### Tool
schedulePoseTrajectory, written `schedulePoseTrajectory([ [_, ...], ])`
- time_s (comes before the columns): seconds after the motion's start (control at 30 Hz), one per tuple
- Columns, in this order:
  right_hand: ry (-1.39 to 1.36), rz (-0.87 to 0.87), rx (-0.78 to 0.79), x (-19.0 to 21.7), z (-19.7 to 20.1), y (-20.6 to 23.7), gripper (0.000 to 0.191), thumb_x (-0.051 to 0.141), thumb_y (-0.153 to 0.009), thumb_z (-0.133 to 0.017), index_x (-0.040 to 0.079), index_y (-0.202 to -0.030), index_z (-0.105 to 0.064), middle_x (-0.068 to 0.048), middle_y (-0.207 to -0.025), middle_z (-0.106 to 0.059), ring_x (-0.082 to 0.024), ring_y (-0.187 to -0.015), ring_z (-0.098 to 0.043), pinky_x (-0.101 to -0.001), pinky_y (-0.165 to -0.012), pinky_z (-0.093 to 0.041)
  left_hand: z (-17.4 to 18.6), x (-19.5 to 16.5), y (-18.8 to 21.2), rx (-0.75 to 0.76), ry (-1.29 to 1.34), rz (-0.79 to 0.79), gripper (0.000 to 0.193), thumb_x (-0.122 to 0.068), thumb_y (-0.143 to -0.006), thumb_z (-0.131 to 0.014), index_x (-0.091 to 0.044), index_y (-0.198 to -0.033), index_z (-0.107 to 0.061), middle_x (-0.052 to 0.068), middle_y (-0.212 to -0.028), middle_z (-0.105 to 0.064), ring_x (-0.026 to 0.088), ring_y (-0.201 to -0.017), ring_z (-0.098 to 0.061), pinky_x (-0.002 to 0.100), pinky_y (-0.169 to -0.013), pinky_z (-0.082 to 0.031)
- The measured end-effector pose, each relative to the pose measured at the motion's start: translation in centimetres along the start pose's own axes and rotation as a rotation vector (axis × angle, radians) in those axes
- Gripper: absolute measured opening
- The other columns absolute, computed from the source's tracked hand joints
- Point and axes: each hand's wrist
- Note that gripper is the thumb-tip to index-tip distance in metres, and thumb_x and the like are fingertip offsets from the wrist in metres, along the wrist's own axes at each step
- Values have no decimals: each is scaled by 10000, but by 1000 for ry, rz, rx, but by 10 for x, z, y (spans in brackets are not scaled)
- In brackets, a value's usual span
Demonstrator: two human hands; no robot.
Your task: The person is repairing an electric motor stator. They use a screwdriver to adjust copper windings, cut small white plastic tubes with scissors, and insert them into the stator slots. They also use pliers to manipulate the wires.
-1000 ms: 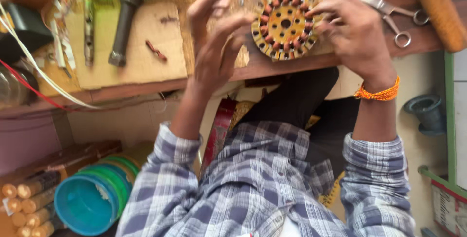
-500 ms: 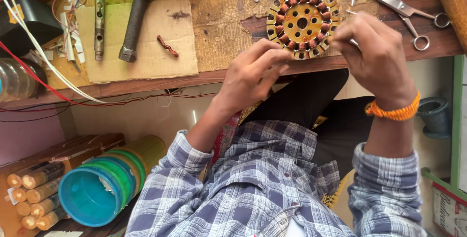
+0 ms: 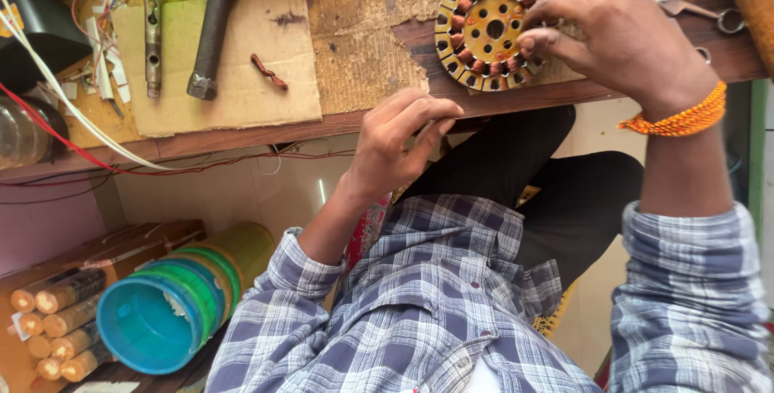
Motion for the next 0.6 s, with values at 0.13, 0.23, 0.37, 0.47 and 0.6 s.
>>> schedulePoseTrajectory([
  [0.13, 120, -23, 13, 16, 2, -3, 210, 169, -890, -794, 23, -1028, -734, -122, -1265, -641, -313, -1180, -624, -412, -988, -529, 0, 5, 11, 86, 25, 70, 178, -5, -948, -742, -76, -1103, -690, 64, -965, -685, 236, -881, -684, 354, -780, -551],
  [0.23, 261, -22, 60, 27, 3, -3, 111, 153, -919, -772, 60, -957, -723, -62, -1264, -668, -266, -1152, -647, -393, -939, -547, -6, 2, 13, 148, 24, 57, 164, -34, -950, -753, -82, -1095, -694, 63, -937, -672, 238, -864, -678, 361, -762, -548],
  [0.37, 416, 0, 65, 31, 1, -3, 189, 200, -982, -749, 35, -1050, -687, -67, -1159, -649, -250, -1079, -658, -368, -852, -555, -15, -2, 11, 164, 31, -22, 162, -72, -958, -744, -91, -1106, -681, 54, -994, -671, 237, -911, -686, 366, -792, -559],
  [0.47, 336, -65, 86, 28, 2, 4, 195, 184, -996, -743, 12, -1044, -663, -96, -1130, -644, -273, -1020, -658, -388, -794, -549, -18, 3, 1, 146, 2, -81, 152, -93, -974, -747, -99, -1108, -677, 40, -1014, -670, 213, -917, -691, 356, -785, -562],
  [0.6, 145, -116, 58, 27, 1, 14, 164, 107, -1014, -755, -8, -1093, -669, -128, -1148, -650, -289, -986, -650, -403, -798, -543, -11, 5, -9, 105, -15, -67, 135, -89, -987, -747, -106, -1107, -688, 40, -988, -667, 209, -902, -686, 357, -776, -561],
])
Point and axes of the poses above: each hand's wrist, its own y-axis away from the middle knuckle, its own z-axis out of the back of the hand, x = y × z
